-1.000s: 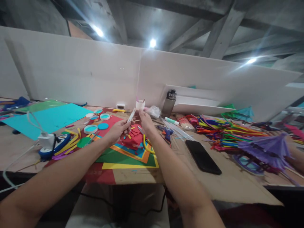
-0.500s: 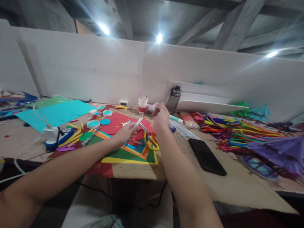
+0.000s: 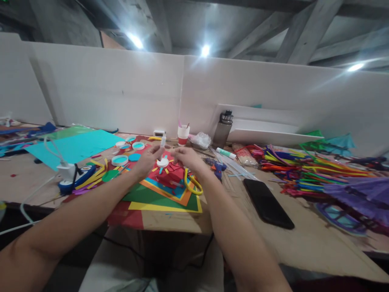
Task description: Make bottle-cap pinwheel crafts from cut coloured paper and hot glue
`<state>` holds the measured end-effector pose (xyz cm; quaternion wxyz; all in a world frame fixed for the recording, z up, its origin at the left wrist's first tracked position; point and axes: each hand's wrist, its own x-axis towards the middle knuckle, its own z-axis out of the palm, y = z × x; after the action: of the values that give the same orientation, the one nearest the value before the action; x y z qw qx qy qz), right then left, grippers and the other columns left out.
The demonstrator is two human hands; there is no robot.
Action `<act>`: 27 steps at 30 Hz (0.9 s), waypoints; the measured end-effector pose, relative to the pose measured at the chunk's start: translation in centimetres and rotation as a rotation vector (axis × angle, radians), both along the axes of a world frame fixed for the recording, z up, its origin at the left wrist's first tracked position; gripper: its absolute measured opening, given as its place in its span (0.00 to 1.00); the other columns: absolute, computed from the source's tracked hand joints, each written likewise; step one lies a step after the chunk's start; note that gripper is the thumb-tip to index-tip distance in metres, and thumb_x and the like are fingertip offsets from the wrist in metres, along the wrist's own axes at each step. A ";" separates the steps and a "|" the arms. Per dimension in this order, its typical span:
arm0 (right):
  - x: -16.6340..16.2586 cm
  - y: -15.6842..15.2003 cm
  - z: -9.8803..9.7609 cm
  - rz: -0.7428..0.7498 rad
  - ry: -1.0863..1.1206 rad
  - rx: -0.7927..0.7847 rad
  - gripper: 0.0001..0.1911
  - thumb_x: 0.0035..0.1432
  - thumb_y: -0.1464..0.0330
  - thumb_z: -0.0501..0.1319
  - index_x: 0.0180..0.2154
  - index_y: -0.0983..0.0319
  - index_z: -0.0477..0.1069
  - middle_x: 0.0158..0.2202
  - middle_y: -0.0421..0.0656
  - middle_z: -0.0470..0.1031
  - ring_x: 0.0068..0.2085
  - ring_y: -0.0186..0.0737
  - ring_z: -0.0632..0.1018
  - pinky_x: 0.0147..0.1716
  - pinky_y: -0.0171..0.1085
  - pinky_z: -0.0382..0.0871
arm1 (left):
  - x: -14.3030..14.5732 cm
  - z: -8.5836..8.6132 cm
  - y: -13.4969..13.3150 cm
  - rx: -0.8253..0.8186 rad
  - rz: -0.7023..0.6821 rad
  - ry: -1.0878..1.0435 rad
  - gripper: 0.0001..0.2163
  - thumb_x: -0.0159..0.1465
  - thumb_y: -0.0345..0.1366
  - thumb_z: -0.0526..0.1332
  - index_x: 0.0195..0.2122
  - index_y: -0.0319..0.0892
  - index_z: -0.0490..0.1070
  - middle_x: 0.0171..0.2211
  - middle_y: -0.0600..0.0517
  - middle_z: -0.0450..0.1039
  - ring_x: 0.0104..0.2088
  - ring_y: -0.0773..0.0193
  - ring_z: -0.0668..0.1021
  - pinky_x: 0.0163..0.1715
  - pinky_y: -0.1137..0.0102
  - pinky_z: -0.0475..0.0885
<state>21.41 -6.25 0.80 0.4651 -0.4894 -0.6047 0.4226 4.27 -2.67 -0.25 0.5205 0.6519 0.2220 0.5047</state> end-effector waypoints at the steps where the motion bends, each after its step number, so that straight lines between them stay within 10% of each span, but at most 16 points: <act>1: -0.3 -0.2 -0.2 0.076 -0.123 -0.004 0.09 0.51 0.63 0.63 0.29 0.63 0.72 0.21 0.37 0.71 0.21 0.28 0.66 0.21 0.29 0.57 | -0.3 0.4 0.4 -0.025 0.027 -0.054 0.14 0.58 0.46 0.64 0.36 0.39 0.77 0.20 0.57 0.61 0.21 0.73 0.60 0.21 0.75 0.55; 9: -3.5 -2.1 -1.4 0.389 -0.758 0.018 0.05 0.48 0.67 0.65 0.31 0.60 0.77 0.28 0.38 0.77 0.28 0.34 0.73 0.27 0.32 0.62 | -1.5 1.4 2.1 -0.310 0.008 -0.276 0.09 0.56 0.38 0.67 0.27 0.36 0.72 0.18 0.58 0.59 0.18 0.76 0.62 0.17 0.79 0.56; 18: -2.4 -0.9 -1.2 -0.151 -0.503 0.384 0.25 0.53 0.66 0.64 0.52 0.62 0.66 0.31 0.40 0.71 0.30 0.35 0.71 0.31 0.35 0.65 | -0.8 1.0 1.6 -0.673 -0.192 -0.296 0.13 0.57 0.42 0.67 0.27 0.37 0.69 0.17 0.58 0.62 0.15 0.76 0.64 0.15 0.78 0.60; 27: -3.0 -1.3 -1.8 -0.089 -0.521 0.625 0.22 0.64 0.59 0.53 0.58 0.52 0.65 0.47 0.45 0.71 0.46 0.42 0.72 0.47 0.40 0.66 | 0.1 0.0 0.5 -0.617 -0.282 -0.050 0.17 0.59 0.44 0.64 0.21 0.38 0.66 0.15 0.56 0.61 0.15 0.75 0.63 0.17 0.77 0.59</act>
<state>18.42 -7.56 -0.99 0.4406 -0.4408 -0.7797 0.0598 4.41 -2.18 -0.26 0.7631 0.4756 0.2591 0.3526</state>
